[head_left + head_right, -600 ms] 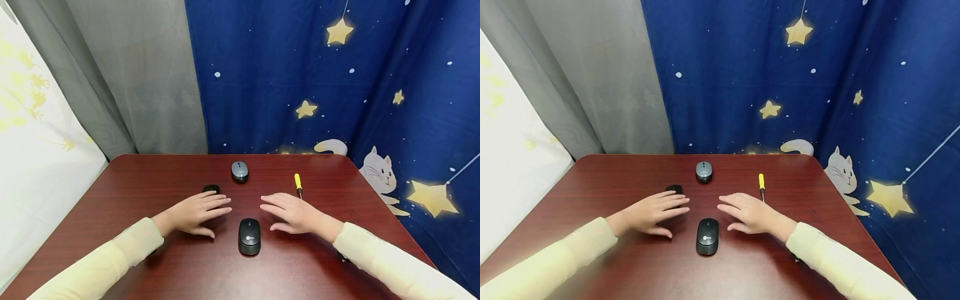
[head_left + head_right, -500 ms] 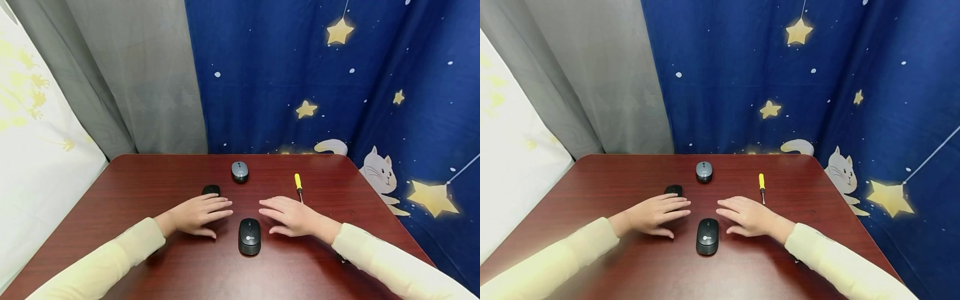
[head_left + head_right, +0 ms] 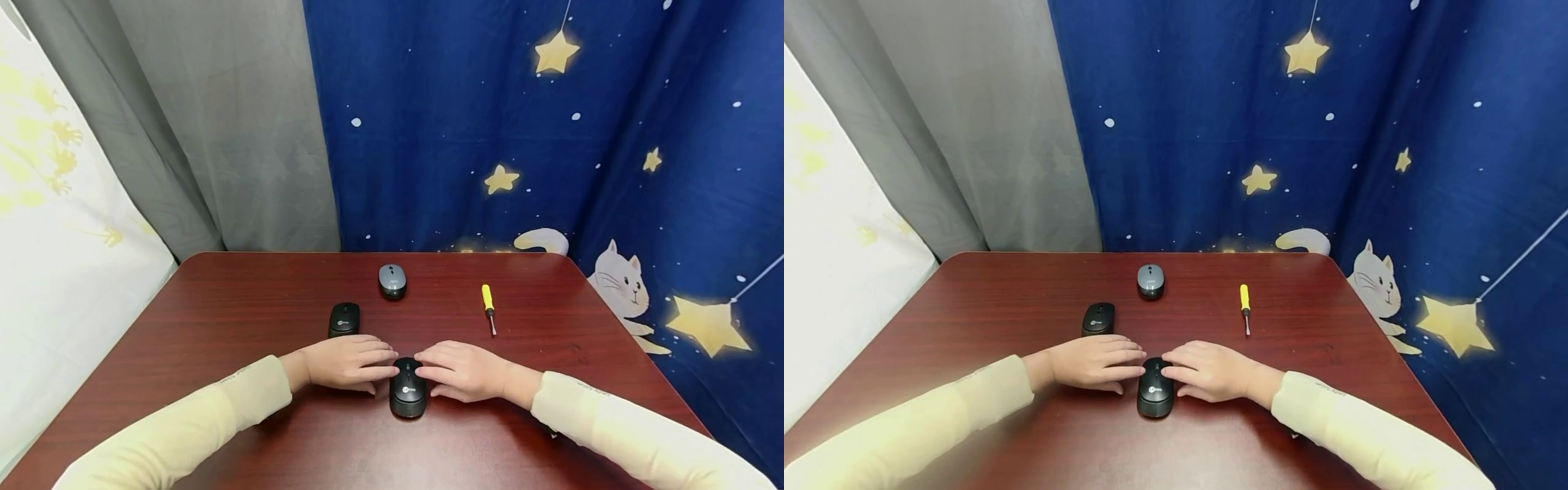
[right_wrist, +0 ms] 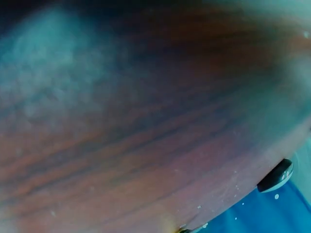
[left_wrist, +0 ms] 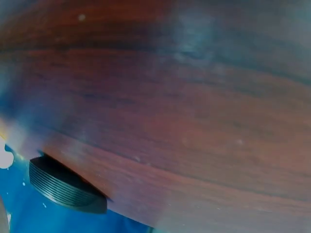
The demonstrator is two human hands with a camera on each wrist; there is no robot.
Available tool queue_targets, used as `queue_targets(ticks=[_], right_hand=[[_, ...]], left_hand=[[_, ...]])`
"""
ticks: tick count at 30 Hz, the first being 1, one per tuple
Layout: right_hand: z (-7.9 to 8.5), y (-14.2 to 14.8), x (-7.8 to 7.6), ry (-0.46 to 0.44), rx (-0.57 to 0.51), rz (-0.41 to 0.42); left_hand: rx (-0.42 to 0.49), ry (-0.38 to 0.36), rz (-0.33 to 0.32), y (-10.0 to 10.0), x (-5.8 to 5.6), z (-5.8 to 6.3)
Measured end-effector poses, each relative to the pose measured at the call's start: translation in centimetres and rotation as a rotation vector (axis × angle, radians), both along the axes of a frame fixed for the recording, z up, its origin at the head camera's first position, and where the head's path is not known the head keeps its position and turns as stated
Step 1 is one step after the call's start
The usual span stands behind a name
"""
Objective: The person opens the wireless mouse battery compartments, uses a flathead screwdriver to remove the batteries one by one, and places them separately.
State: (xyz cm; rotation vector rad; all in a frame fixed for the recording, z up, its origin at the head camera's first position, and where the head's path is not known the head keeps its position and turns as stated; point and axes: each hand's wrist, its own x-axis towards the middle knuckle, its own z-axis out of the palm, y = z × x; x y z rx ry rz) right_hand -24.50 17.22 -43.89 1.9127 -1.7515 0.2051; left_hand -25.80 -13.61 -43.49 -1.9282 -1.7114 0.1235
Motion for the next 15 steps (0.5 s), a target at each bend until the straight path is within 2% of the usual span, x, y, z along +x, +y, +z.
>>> queue_targets(ticks=[6,15], right_hand=[[-0.3,-0.31,0.09,0.073,-0.016,0.04],[-0.47,-0.47,0.14,0.146,0.027,0.07]], left_hand=[[-0.005,0.072,-0.053,0.65,0.12,-0.33],[-0.037,0.14,-0.057,1.14,0.17,-0.56]])
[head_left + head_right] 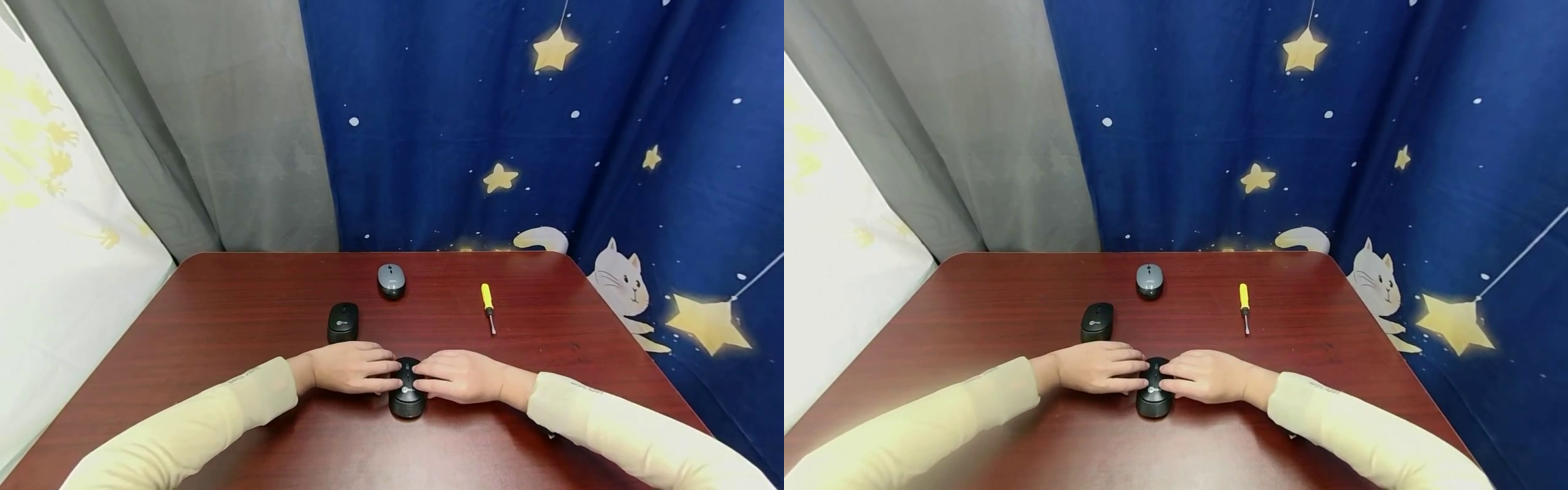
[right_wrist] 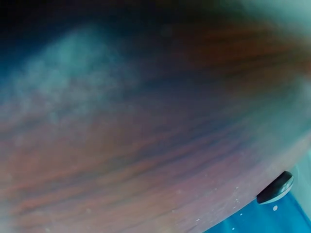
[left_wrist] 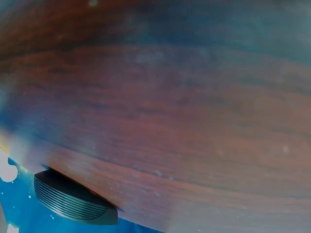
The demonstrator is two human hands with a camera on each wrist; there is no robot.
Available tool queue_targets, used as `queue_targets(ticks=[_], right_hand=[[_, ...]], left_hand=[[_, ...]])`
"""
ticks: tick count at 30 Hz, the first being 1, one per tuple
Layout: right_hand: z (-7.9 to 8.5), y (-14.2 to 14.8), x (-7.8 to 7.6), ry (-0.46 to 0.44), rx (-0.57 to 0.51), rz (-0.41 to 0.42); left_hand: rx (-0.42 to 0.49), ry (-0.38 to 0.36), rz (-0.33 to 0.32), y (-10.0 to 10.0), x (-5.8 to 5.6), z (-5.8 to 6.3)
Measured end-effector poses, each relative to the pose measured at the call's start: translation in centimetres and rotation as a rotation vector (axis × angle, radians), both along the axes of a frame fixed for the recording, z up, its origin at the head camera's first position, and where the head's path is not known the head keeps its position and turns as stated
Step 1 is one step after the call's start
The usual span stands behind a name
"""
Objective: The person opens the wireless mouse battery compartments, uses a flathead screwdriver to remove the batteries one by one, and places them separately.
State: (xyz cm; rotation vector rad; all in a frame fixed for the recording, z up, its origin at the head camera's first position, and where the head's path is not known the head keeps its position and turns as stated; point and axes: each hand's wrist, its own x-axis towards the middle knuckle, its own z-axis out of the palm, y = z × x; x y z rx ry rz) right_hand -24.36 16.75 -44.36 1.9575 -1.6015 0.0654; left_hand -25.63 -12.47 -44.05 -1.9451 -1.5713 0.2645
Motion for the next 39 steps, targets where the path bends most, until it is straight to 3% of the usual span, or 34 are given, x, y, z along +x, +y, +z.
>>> queue_targets(ticks=[7,14,39], right_hand=[[-0.3,-0.2,0.0,0.07,0.026,0.004],[-0.4,-0.2,0.1,0.116,0.031,0.018],[-0.2,-0.4,-0.2,0.158,-0.008,0.021]], left_hand=[[0.001,0.062,0.006,0.4,0.3,-0.2],[-0.022,0.076,0.017,0.9,0.6,-0.4],[-0.021,0.114,0.068,1.0,0.8,-0.3]])
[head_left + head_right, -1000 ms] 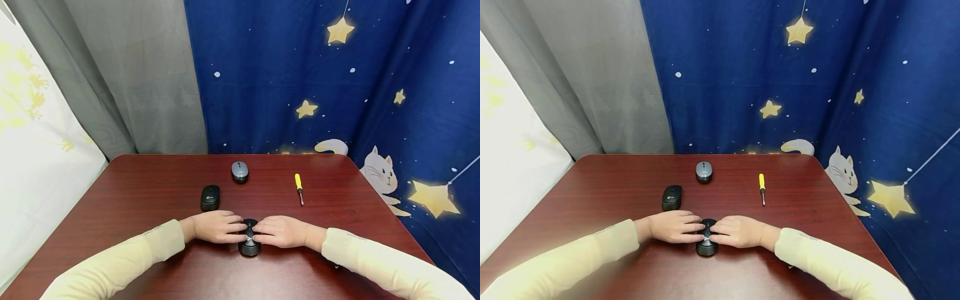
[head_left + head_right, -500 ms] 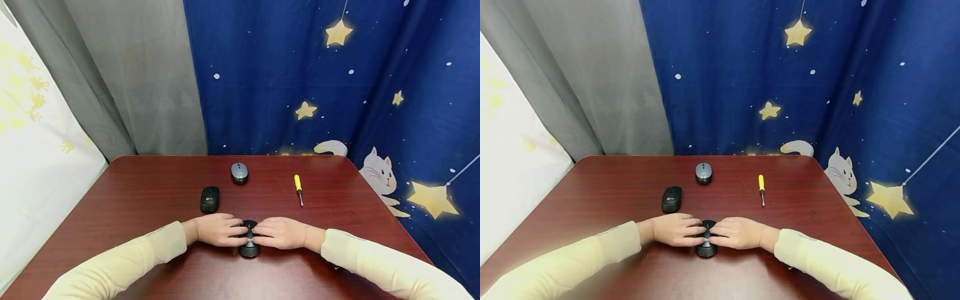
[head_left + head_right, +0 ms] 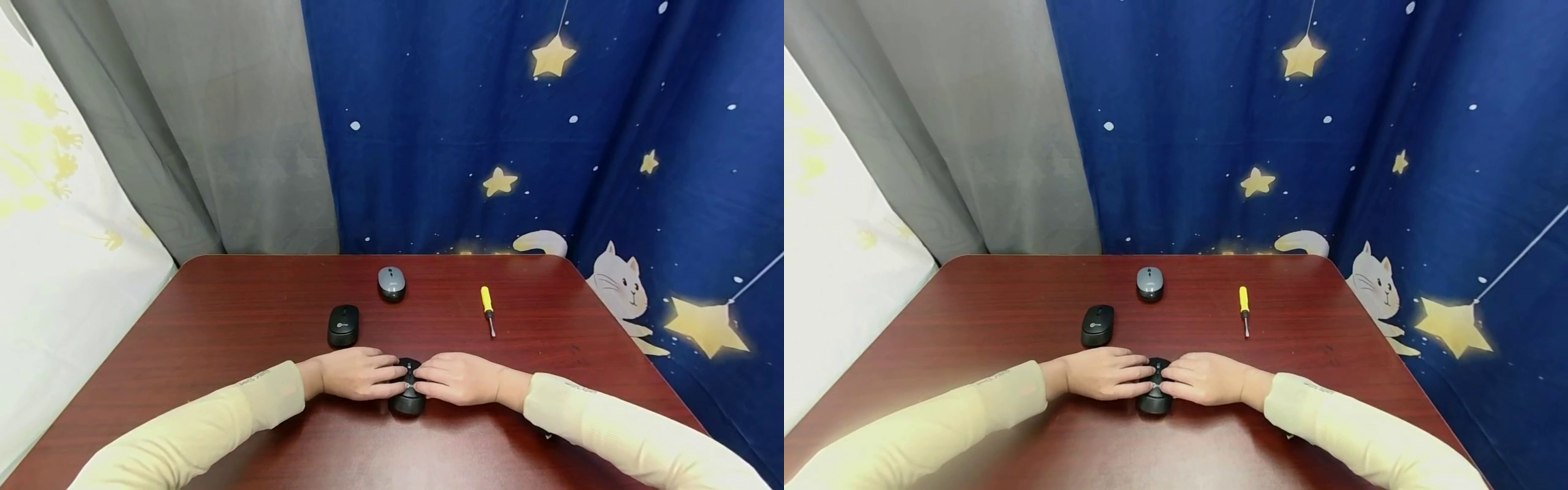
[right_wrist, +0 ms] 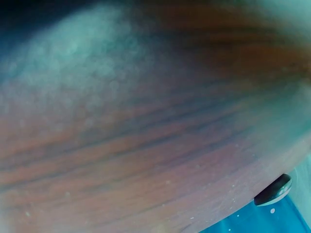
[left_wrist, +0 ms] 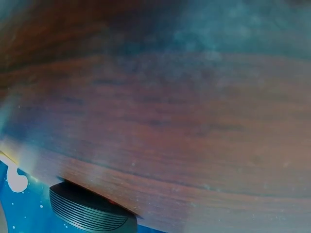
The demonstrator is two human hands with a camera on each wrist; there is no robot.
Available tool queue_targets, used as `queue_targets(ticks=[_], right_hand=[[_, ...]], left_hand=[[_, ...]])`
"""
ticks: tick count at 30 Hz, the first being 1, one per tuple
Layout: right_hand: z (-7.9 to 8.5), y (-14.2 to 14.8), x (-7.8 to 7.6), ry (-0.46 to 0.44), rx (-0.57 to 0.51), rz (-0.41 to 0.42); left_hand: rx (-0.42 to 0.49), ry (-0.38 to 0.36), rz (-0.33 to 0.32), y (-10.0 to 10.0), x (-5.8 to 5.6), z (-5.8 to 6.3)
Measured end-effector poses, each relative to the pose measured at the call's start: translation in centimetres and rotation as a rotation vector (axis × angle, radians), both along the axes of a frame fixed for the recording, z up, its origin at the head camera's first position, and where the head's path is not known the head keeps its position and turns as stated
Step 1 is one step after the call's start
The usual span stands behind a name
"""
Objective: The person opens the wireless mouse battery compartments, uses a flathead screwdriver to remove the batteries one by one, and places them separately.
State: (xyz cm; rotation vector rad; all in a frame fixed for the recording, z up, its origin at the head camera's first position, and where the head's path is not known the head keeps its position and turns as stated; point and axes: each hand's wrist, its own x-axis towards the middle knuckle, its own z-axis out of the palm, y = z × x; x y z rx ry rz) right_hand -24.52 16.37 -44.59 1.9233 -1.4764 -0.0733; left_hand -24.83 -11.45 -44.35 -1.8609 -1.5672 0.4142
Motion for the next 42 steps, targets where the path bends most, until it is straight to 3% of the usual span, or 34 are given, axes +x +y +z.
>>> queue_targets(ticks=[7,11,16,20,23,30,36,42], right_hand=[[-0.1,0.2,0.1,-0.094,0.0,-0.055],[0.1,0.2,0.5,-0.166,-0.012,-0.12],[0.6,0.2,0.8,-0.274,-0.059,-0.209],[0.9,0.1,1.0,-0.363,-0.114,-0.21],[1.2,-0.1,1.3,-0.425,-0.166,-0.223],[2.1,-0.9,2.5,-0.606,-0.288,-0.349],[2.6,-1.6,3.0,-0.746,-0.393,-0.349],[2.8,-2.4,3.5,-0.928,-0.476,-0.343]], left_hand=[[0.036,-0.021,0.028,-0.2,0.1,0.1],[0.068,-0.078,0.054,-0.3,0.2,0.2],[0.121,-0.274,0.096,-0.5,0.5,0.8],[0.209,-0.442,0.122,-0.4,0.8,1.3],[0.288,-0.508,0.14,-0.2,1.1,1.5],[0.445,-0.642,0.201,-0.3,1.8,1.8],[0.545,-0.798,0.264,-0.2,2.5,2.2],[0.651,-1.012,0.32,0.1,3.4,2.1]])
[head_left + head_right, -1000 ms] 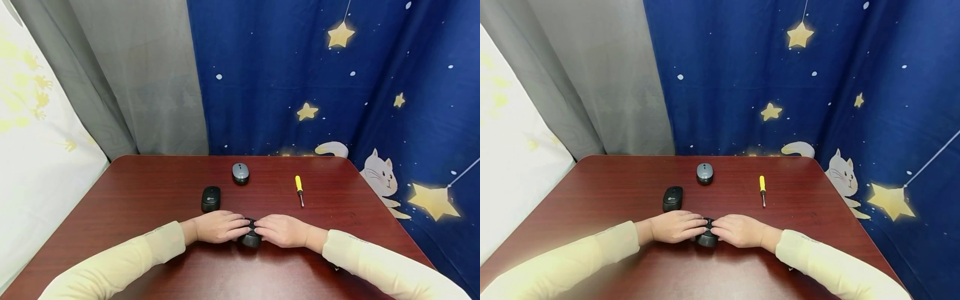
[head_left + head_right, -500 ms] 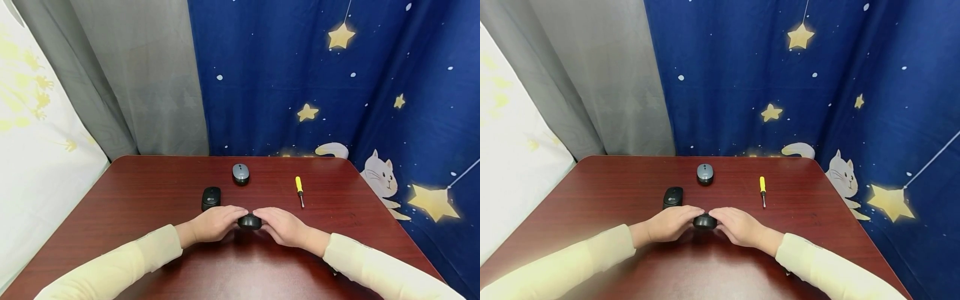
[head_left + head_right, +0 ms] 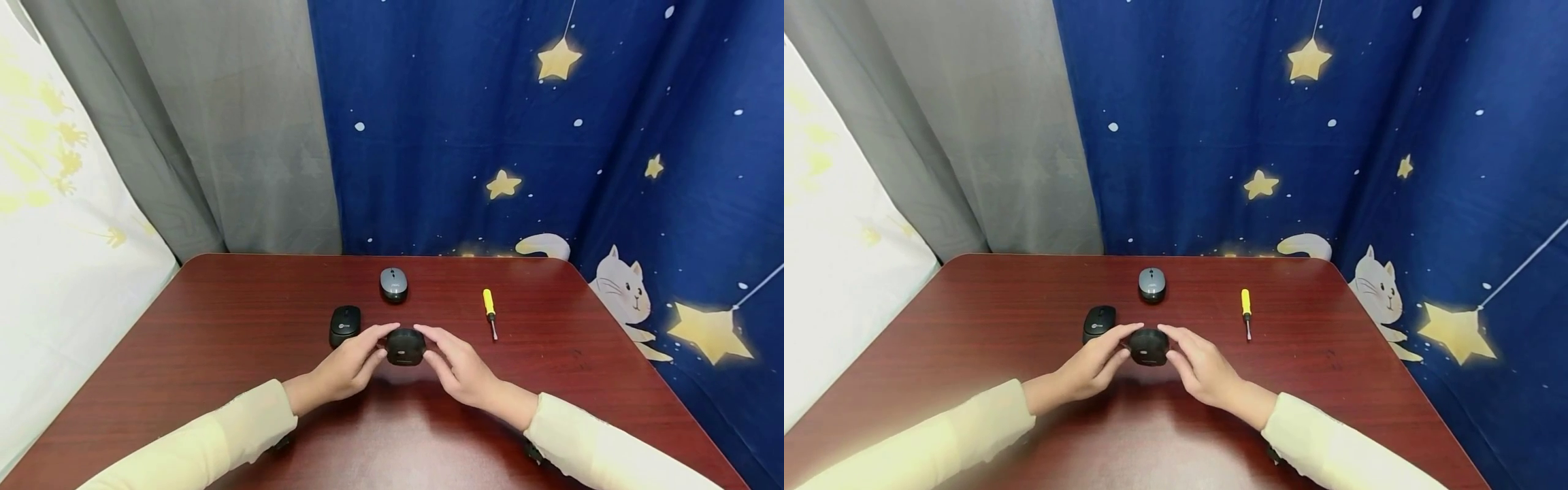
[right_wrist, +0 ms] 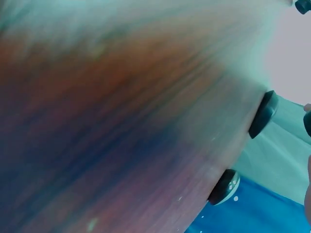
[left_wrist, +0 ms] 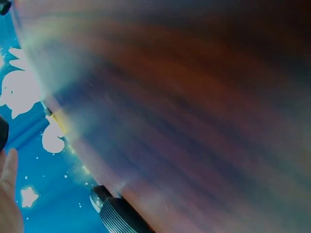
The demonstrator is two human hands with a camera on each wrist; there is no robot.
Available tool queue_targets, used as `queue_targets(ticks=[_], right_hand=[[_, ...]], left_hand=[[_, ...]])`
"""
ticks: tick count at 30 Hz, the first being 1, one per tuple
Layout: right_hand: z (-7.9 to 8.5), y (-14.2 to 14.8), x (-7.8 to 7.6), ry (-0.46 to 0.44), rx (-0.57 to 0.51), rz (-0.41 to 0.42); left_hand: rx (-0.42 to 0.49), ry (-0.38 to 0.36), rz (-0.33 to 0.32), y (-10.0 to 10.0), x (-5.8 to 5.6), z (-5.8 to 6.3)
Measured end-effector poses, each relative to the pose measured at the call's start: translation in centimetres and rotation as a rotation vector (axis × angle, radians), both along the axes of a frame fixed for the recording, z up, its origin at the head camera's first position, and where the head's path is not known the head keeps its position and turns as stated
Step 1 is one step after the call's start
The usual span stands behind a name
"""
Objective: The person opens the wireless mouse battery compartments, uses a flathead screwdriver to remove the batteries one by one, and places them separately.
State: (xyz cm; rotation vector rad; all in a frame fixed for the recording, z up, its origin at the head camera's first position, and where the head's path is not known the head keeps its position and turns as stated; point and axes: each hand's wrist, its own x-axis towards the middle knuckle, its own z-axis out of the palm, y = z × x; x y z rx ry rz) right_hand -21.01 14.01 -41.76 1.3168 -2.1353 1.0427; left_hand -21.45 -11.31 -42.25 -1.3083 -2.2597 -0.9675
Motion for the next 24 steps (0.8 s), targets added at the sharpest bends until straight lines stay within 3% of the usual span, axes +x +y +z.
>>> queue_targets(ticks=[4,8,13,19,24], right_hand=[[0.1,-0.4,0.3,-0.089,-0.081,-0.012],[0.2,-0.7,0.8,-0.271,-0.166,-0.015],[0.4,-1.0,1.0,-0.567,-0.253,-0.036],[0.7,-1.3,1.1,-0.765,-0.293,-0.08],[0.6,-1.6,1.2,-0.956,-0.379,-0.032]], left_hand=[[0.11,-0.105,-0.006,0.4,0.5,0.0],[0.219,-0.224,-0.032,0.8,0.9,0.1],[0.327,-0.493,-0.034,1.2,1.2,0.4],[0.452,-0.834,-0.065,1.5,1.3,0.4],[0.509,-0.991,-0.074,1.7,1.2,0.1]])
